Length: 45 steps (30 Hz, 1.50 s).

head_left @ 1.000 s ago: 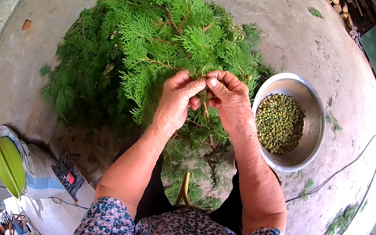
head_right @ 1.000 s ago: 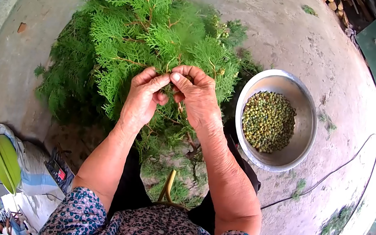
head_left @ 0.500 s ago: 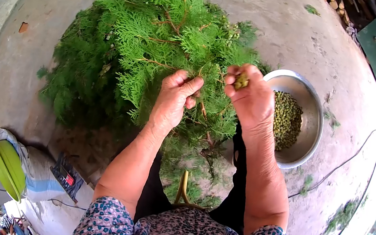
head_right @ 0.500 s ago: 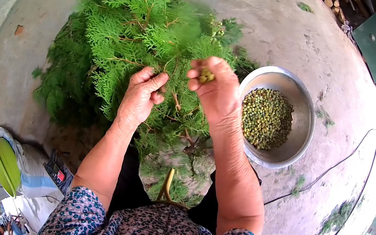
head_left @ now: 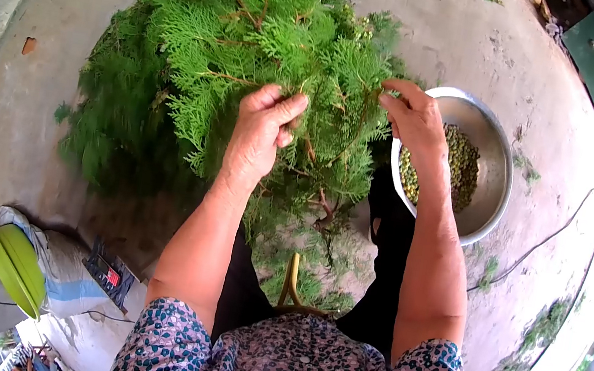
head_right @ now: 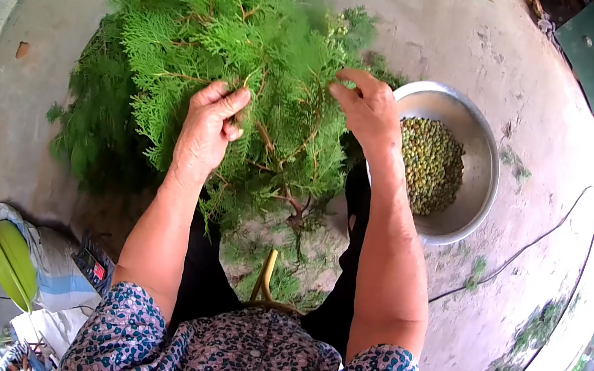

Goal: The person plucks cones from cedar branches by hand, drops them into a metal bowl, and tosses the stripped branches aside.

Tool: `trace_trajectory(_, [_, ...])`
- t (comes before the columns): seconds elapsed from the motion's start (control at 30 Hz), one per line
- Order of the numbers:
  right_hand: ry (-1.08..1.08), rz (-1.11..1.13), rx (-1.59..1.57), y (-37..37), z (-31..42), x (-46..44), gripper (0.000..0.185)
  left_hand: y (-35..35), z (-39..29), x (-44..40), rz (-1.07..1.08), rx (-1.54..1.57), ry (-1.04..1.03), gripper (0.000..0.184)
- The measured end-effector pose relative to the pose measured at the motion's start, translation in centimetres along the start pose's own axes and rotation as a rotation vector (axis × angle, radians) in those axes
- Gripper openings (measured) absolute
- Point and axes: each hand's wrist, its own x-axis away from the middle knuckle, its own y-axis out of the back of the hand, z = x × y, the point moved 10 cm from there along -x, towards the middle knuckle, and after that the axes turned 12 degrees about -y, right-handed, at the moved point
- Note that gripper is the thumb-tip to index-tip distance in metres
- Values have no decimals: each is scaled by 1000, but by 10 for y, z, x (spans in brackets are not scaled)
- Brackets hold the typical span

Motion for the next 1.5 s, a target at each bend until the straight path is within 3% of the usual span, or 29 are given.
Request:
trace_trajectory(0.07, [155,-151,208,3,15,3,25,0,-1,-2,43,-28,-16,8])
trace_trajectory(0.13, [42,-75,188,-6,2,-2,25,1,-2,-3,62,-34,-29,7])
trace_trajectory(0.23, [232,-96,194,-14,16,0,19,2,-1,-3,65,-94,-7,7])
trace_trajectory(0.33, [263,-72,191,-22,23,2,18,3,2,-5,91,-131,-15,7])
trace_trajectory(0.4, [151,74,99,-39,27,10,17,-3,-3,-7,167,-292,-96,11])
trace_trajectory(0.43, [212,57,130,-44,36,18,17,-10,-8,-4,187,-316,-128,20])
trace_trajectory(0.53, [280,60,137,-60,51,36,17,-13,0,-5,233,-371,-133,22])
trace_trajectory(0.67, [261,58,97,-68,52,42,16,-10,4,-3,261,-550,-197,16])
trace_trajectory(0.8, [272,5,-67,-66,52,48,14,-5,5,0,221,-281,-186,14])
trace_trajectory(0.93, [339,-22,-14,-68,55,52,11,-3,12,-5,220,-157,-219,16])
trace_trajectory(1.0, [118,115,-121,-75,41,46,10,2,17,-5,312,-111,-289,18])
trace_trajectory(1.07, [129,167,-227,-77,30,38,13,-15,3,2,256,-180,-210,20])
trace_trajectory(1.13, [-200,396,-647,-90,8,40,16,-17,2,3,269,-405,-152,22])
trace_trajectory(1.33, [-150,181,-721,-31,-2,27,17,-11,5,-2,249,-408,-252,17])
trace_trajectory(1.4, [-134,-62,-586,15,-6,27,16,-8,4,-5,277,-542,-325,18])
trace_trajectory(1.47, [-51,-196,-420,57,-14,26,17,-3,-6,-1,177,-530,-238,18])
trace_trajectory(1.5, [-32,-263,-402,74,-23,26,19,4,-12,-3,149,-707,-244,17])
